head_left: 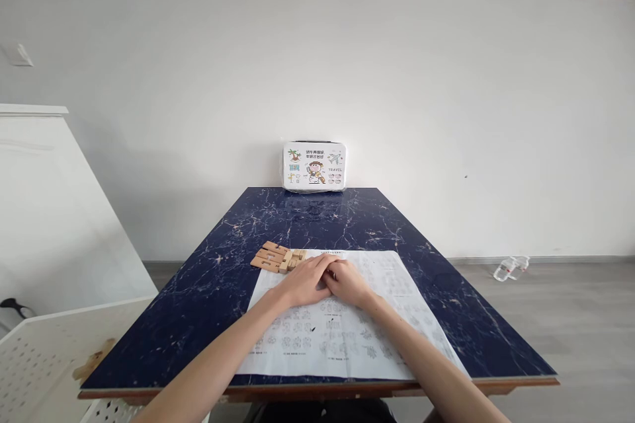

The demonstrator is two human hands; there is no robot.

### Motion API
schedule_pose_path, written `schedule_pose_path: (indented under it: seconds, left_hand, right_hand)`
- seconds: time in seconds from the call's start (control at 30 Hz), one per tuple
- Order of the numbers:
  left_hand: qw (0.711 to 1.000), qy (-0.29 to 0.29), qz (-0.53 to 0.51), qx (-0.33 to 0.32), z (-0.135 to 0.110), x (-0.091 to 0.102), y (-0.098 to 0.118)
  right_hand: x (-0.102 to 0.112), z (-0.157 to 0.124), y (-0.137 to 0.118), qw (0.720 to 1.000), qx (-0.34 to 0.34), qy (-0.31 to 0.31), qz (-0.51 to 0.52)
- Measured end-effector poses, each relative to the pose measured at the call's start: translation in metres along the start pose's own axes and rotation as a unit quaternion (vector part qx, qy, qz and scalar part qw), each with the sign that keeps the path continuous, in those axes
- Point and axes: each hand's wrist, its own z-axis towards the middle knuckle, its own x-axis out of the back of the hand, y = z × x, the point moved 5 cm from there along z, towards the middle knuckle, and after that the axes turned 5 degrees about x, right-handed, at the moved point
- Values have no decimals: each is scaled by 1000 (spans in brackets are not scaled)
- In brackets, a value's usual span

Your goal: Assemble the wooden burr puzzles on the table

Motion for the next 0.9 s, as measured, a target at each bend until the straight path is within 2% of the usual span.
schedule_pose_path:
  seconds: [0.9]
  left_hand:
    - [1000,-7,-1,2,0,3,3]
  right_hand:
    - [0,0,-1,1000,7,-2,8]
